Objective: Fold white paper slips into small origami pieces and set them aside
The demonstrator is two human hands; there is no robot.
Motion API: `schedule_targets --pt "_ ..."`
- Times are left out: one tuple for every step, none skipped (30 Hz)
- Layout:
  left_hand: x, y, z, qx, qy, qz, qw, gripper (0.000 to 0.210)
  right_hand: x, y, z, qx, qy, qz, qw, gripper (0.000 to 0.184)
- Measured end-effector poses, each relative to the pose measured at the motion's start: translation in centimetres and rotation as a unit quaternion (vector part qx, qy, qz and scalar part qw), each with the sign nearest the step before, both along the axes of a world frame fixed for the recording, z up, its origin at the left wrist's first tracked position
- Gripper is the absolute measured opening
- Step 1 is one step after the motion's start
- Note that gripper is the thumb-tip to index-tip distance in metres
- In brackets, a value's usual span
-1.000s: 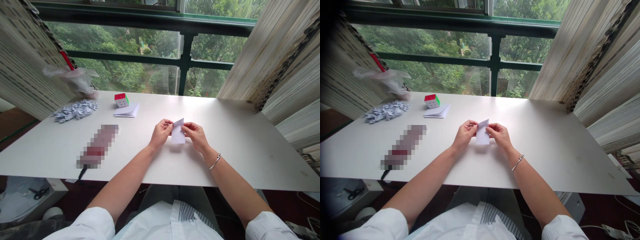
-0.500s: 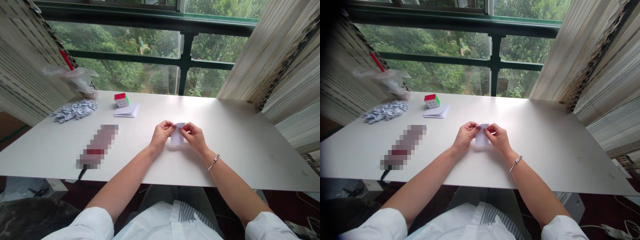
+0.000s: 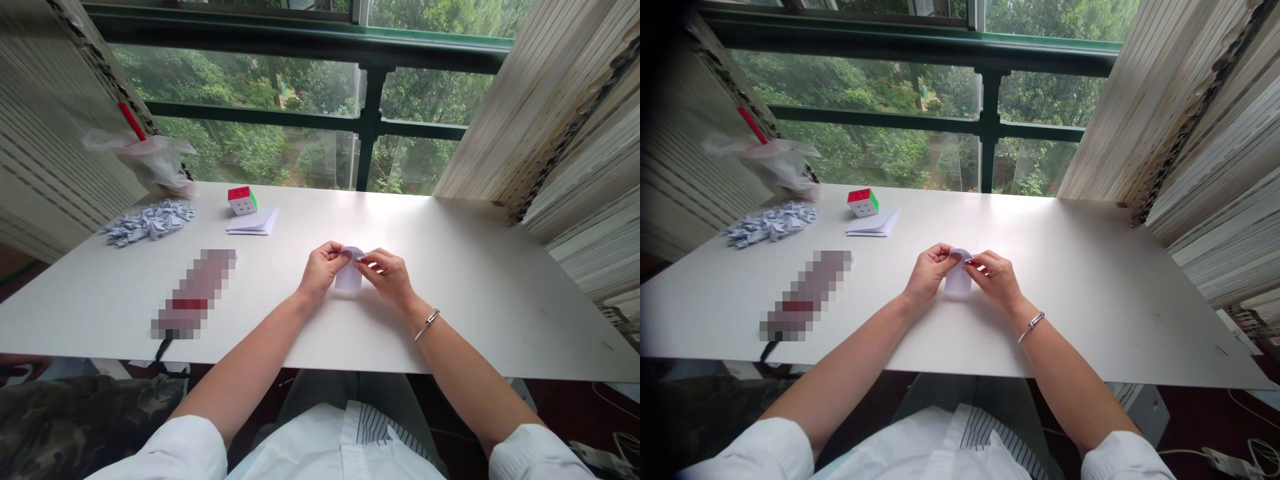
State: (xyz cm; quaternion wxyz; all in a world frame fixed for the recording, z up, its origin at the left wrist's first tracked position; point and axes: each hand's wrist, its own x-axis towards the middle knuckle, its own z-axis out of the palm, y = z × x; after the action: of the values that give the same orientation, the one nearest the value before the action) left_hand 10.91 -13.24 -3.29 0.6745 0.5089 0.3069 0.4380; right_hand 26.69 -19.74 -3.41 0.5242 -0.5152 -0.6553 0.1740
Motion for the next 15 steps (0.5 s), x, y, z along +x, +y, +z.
schedule_targets --pt "0.00 0.01 -0.01 0.000 -0.001 0.001 1.000 0.036 0.03 -0.02 0.06 0.004 -0.006 0.000 1.000 0.020" --pt "0.00 0.02 -0.03 0.001 -0.003 0.001 1.000 0.036 0.05 -0.04 0.12 0.007 -0.010 -0.001 1.000 0.021" --pt "0.00 0.04 -0.05 0.001 -0.005 0.000 1.000 0.036 0.08 -0.05 0.16 0.009 -0.013 -0.002 1.000 0.021" --pt "-0.01 0.07 -0.08 0.002 -0.007 -0.001 1.000 0.036 0.10 -0.05 0.20 0.011 -0.014 -0.003 1.000 0.022" --pt "-0.02 0.10 -0.11 0.004 -0.009 -0.002 1.000 0.036 0.13 -0.04 0.21 0.012 -0.012 -0.003 1.000 0.022" --pt "-0.03 0.14 -0.14 0.004 -0.010 -0.004 1.000 0.036 0.17 -0.01 0.19 0.010 -0.005 -0.002 1.000 0.023" --pt "-0.05 0.17 -0.18 0.005 -0.011 -0.006 1.000 0.036 0.20 0.02 0.15 0.005 0.007 0.001 1.000 0.023" --pt "-0.06 0.19 -0.20 0.006 -0.012 -0.006 1.000 0.036 0.24 0.05 0.09 -0.004 0.022 0.006 1.000 0.023" --pt "-0.08 0.20 -0.22 0.006 -0.013 -0.006 1.000 0.036 0.26 0.09 0.02 -0.013 0.038 0.012 0.999 0.023" --pt "-0.10 0.20 -0.22 0.007 -0.015 -0.005 1.000 0.036 0.27 0.11 -0.04 -0.022 0.052 0.018 0.998 0.022" --pt "-0.11 0.19 -0.21 0.008 -0.017 -0.005 1.000 0.036 0.26 0.13 -0.10 -0.028 0.061 0.023 0.997 0.022" --pt "-0.12 0.17 -0.19 0.009 -0.017 -0.005 1.000 0.036 0.23 0.14 -0.15 -0.031 0.065 0.025 0.997 0.021" --pt "-0.13 0.15 -0.15 0.011 -0.017 -0.007 1.000 0.035 0.19 0.14 -0.18 -0.032 0.066 0.026 0.997 0.020" --pt "-0.13 0.12 -0.09 0.014 -0.016 -0.010 1.000 0.035 0.13 0.14 -0.21 -0.033 0.069 0.027 0.997 0.019" --pt "-0.13 0.09 -0.03 0.017 -0.015 -0.014 1.000 0.034 0.07 0.14 -0.23 -0.034 0.075 0.027 0.996 0.018"
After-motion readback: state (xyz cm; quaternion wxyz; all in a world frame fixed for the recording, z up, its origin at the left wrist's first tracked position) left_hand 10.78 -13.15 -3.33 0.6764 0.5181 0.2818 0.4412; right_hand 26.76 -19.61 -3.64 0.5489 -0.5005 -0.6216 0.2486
